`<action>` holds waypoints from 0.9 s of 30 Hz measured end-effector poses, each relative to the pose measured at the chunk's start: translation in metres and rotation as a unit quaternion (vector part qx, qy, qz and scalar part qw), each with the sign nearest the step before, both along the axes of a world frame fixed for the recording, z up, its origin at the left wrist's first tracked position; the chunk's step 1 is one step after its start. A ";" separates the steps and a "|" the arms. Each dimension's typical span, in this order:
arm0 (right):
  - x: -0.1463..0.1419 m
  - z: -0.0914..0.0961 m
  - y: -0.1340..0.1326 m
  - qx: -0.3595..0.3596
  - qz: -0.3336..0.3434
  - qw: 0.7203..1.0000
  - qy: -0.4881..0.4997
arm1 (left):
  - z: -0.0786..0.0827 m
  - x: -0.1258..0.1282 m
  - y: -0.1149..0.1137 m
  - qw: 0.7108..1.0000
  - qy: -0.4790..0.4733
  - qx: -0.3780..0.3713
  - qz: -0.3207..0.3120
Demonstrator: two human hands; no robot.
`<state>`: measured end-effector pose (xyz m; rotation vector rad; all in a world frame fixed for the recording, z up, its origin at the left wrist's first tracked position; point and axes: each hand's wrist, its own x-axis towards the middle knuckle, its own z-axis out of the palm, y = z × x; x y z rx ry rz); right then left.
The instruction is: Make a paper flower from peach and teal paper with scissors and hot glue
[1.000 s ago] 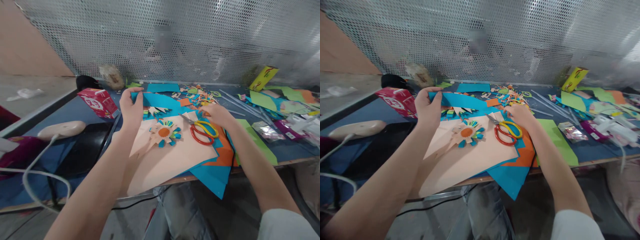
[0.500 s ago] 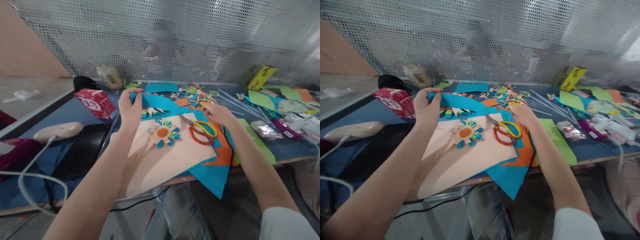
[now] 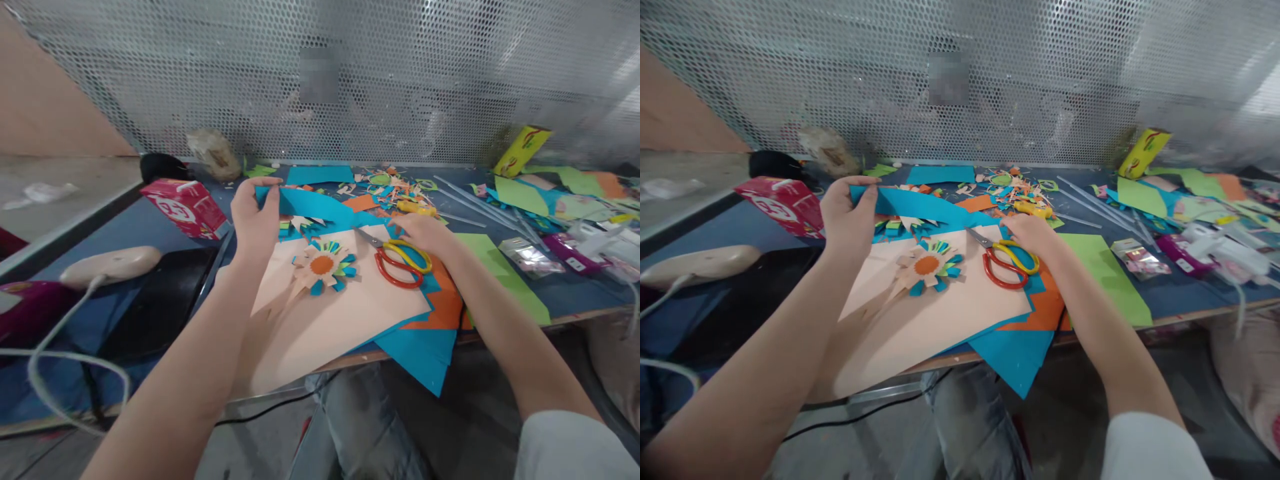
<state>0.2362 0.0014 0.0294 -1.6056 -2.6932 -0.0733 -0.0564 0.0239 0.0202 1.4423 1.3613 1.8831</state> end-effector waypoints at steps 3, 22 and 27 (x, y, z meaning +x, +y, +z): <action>0.002 -0.006 0.006 -0.012 0.009 1.000 0.022 | 0.000 0.000 0.000 1.000 0.000 -0.001 -0.002; 0.018 0.005 0.007 -0.018 0.029 0.999 0.036 | 0.000 0.000 -0.001 1.000 -0.003 -0.003 -0.011; 0.017 -0.006 0.014 -0.027 0.054 0.997 0.055 | 0.001 0.000 -0.002 1.000 0.007 -0.001 -0.002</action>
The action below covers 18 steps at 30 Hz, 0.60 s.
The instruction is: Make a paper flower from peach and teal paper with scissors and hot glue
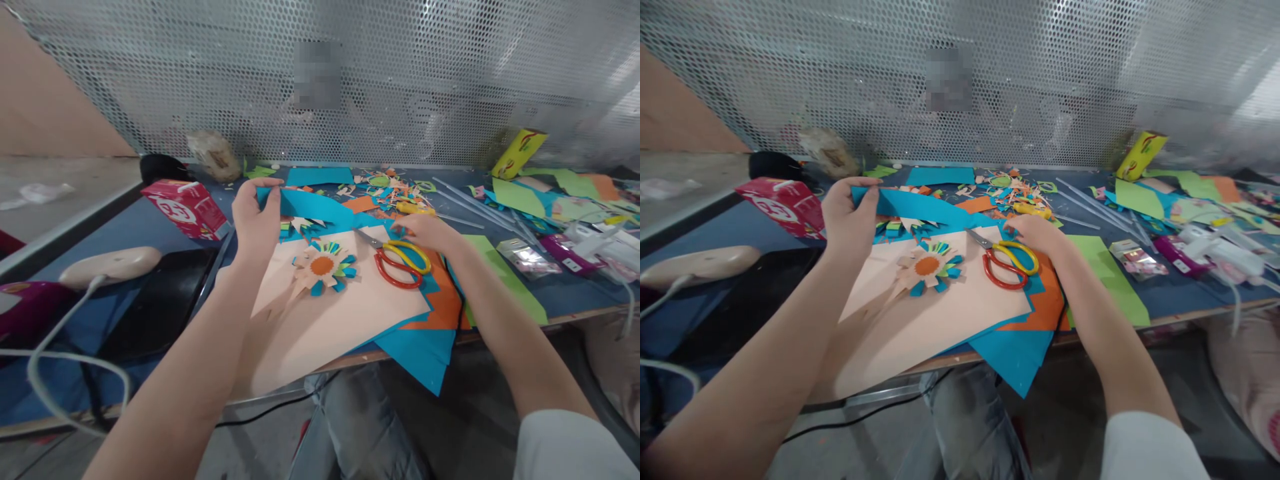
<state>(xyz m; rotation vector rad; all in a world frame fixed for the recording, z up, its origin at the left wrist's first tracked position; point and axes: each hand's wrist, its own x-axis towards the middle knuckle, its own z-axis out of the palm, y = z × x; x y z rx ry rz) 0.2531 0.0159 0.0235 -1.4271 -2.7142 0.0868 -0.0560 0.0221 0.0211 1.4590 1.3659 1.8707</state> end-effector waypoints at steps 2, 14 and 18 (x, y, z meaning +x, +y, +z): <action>0.000 -0.003 0.003 0.000 0.001 1.000 0.005 | 0.000 0.000 -0.001 1.000 0.010 -0.001 0.003; -0.001 -0.006 0.001 0.044 0.011 0.998 0.031 | 0.002 0.001 -0.001 1.000 0.010 -0.009 0.006; -0.003 -0.009 0.007 0.111 -0.026 0.987 0.110 | 0.000 0.000 0.000 1.000 0.023 -0.010 0.008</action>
